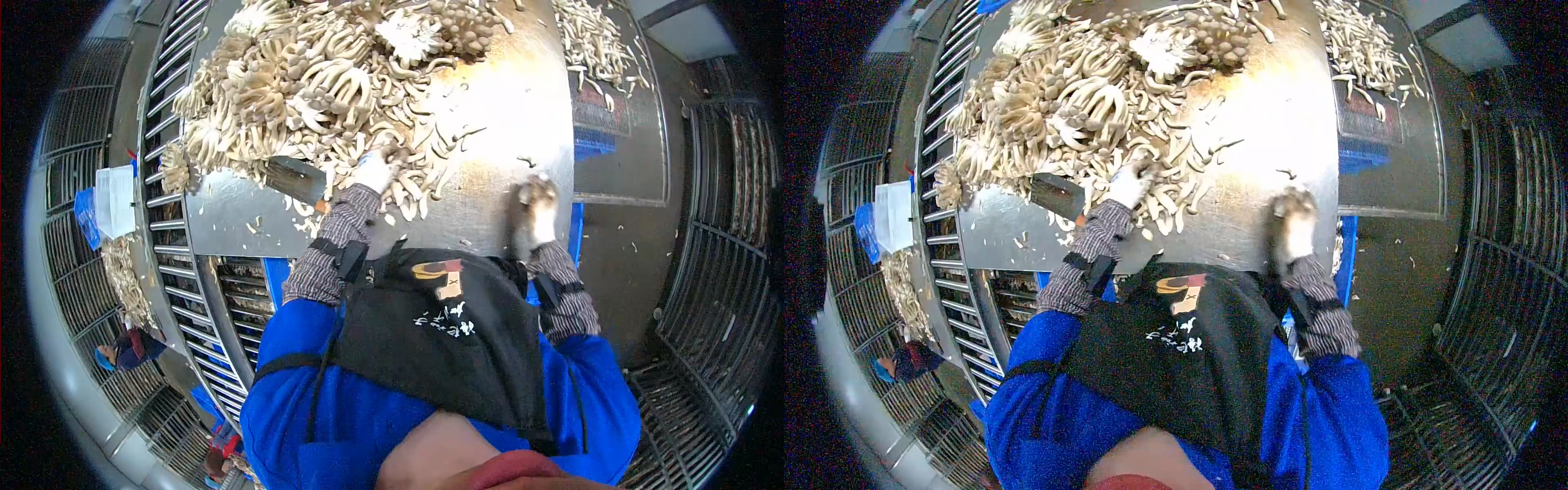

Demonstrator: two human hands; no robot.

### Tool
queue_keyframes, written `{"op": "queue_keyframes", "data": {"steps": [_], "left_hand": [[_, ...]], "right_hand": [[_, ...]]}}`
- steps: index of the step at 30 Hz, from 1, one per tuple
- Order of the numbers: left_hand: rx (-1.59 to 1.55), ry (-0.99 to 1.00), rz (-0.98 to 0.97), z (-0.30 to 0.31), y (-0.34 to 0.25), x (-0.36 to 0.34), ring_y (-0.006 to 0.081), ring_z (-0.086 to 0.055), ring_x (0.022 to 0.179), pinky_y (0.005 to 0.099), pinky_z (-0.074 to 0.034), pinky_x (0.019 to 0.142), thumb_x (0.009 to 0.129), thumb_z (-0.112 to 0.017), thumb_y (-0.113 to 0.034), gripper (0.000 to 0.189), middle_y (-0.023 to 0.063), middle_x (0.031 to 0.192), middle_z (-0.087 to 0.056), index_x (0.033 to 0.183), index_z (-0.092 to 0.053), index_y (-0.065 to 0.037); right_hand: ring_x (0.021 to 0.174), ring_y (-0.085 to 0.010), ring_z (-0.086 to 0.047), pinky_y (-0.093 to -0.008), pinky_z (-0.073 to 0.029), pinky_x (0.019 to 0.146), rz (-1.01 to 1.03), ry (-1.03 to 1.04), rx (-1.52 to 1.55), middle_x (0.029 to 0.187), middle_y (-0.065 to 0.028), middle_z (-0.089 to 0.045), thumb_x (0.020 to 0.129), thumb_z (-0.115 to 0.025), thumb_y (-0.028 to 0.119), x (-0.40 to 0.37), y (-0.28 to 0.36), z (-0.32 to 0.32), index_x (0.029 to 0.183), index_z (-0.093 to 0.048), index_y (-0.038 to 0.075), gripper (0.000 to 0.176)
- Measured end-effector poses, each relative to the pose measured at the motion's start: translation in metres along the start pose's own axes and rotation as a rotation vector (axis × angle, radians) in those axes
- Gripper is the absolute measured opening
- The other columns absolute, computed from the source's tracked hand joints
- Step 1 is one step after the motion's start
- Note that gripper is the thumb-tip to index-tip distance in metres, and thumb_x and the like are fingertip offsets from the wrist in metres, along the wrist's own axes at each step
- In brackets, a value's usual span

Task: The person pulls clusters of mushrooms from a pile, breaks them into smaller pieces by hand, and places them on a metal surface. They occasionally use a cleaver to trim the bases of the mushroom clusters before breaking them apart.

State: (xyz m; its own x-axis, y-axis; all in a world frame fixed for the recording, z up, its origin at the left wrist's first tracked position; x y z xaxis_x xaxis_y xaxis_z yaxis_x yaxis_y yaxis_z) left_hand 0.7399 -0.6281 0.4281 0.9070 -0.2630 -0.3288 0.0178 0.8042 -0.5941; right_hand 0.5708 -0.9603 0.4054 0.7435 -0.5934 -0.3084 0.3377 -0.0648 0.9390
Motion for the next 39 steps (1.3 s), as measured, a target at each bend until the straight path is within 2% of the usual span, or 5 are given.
{"op": "queue_keyframes", "data": {"steps": [8,13,19,25,39], "left_hand": [[0.337,-0.068,-0.077,0.017,-0.013,-0.012,0.0369,-0.052,0.115,0.0405,-0.043,0.097,0.078,-0.066,-0.034,0.067,0.0247,0.131,-0.048,0.134,-0.046,-0.003],[0.419,-0.299,-0.555,-0.073,-0.017,0.000,0.0391,-0.053,0.104,0.0500,-0.041,0.093,0.073,-0.070,-0.038,0.077,0.0257,0.123,-0.050,0.137,-0.043,-0.005],[0.256,-0.822,-0.141,0.044,0.070,-0.007,0.0398,-0.046,0.115,0.0488,-0.037,0.098,0.076,-0.070,-0.039,0.075,0.0291,0.127,-0.046,0.135,-0.043,-0.002],[0.305,-0.903,0.156,0.094,0.118,-0.046,0.0426,-0.044,0.119,0.0489,-0.035,0.102,0.077,-0.072,-0.031,0.074,0.0296,0.127,-0.046,0.134,-0.039,0.002],[-1.034,-0.880,0.634,0.111,0.229,-0.120,0.0186,-0.059,0.064,0.0326,-0.047,0.055,0.086,-0.065,-0.028,0.041,0.0140,0.085,-0.067,0.103,-0.064,0.009]], "right_hand": [[0.093,-0.0377,-0.061,-0.0429,-0.047,0.083,-0.212,-0.260,-1.036,0.098,-0.0258,-0.063,0.089,-0.060,0.030,-0.007,-0.064,0.188,0.116,-0.057,-0.003,0.043],[0.104,-0.0405,-0.055,-0.0462,-0.045,0.090,0.506,0.216,-0.904,0.115,-0.0237,-0.056,0.071,-0.068,0.014,-0.028,0.019,0.005,0.117,-0.053,-0.003,0.051],[0.128,-0.0363,-0.040,-0.0514,-0.028,0.110,1.221,1.121,-0.967,0.135,-0.0237,-0.045,0.083,-0.063,0.035,-0.032,-0.003,-0.164,0.140,-0.041,0.007,0.067],[0.137,-0.0427,-0.022,-0.0573,-0.010,0.115,1.221,0.575,-1.211,0.143,-0.0254,-0.033,0.087,-0.057,0.022,0.057,0.063,-0.243,0.141,-0.038,0.007,0.059],[0.107,-0.0369,-0.055,-0.0455,-0.044,0.089,0.946,1.130,-0.675,0.111,-0.0213,-0.057,0.086,-0.048,0.012,-0.081,0.087,-0.419,0.121,-0.051,0.005,0.036]]}}
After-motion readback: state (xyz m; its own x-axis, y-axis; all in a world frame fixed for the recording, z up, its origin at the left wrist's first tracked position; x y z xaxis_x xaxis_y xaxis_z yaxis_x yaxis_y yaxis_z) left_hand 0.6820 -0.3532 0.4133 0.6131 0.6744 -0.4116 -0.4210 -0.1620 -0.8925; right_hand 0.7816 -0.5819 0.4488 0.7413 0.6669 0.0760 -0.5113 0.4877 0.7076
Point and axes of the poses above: each hand's wrist, its own x-axis towards the middle knuckle, its own z-axis out of the back of the hand, y = z × x, the point moved 3 cm from there along x, towards the middle knuckle
